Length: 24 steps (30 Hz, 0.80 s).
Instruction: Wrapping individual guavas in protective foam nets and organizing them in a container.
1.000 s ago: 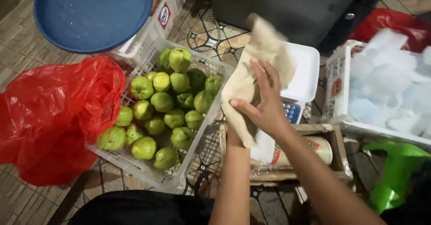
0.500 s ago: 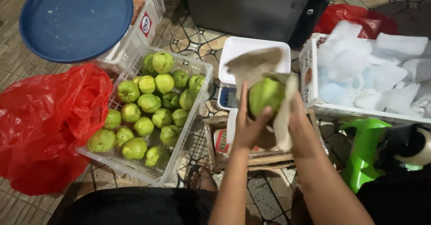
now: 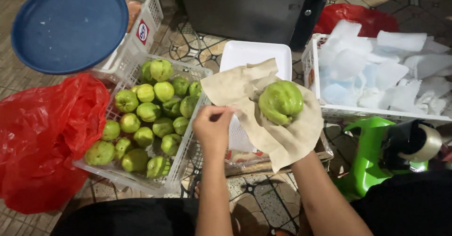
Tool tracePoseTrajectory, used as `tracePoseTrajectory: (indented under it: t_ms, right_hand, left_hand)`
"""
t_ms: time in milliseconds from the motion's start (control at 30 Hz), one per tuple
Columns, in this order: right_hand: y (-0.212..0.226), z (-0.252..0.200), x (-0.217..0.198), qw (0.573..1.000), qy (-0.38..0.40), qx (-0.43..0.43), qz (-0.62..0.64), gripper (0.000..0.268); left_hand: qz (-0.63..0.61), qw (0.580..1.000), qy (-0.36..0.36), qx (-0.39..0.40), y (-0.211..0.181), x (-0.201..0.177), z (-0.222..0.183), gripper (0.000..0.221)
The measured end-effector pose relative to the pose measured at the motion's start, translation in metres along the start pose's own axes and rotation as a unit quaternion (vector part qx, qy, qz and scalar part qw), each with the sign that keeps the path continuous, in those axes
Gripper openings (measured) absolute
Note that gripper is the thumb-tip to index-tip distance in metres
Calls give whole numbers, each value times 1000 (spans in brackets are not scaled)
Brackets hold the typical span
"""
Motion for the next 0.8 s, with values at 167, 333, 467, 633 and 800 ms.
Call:
tracePoseTrajectory:
  t_ms: [167,333,467,633,800]
  right_hand:
    - [9,-13,-3,996,9,21,87,22]
    - [21,-24,-1,988,24,35,148,17]
    - [30,-33,3,976,39,49,208,14]
    - [42,-44,9,960,51,64,268,12]
    - [54,-56,16,939,61,78,328,14]
  left_hand:
    - [-55,988,-36,-141,38,-41,5,30]
    - [-100,980,-50,-164,44,-37,-1,21]
    - [-107,983,16,-147,9,-25,-2,15]
    - [-94,983,81,-135,9,-16,-2,18]
    - [189,945,201,-175,-13,-15,-13,96]
Point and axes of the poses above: each hand's wrist, its own z-axis towards the middle knuckle, its own x-axis out of the palm, y = z × x, the point moved 9 cm from there along z, towards the middle knuckle, and after that the axes turned 10 degrees about -z, right-handed, at the moved point
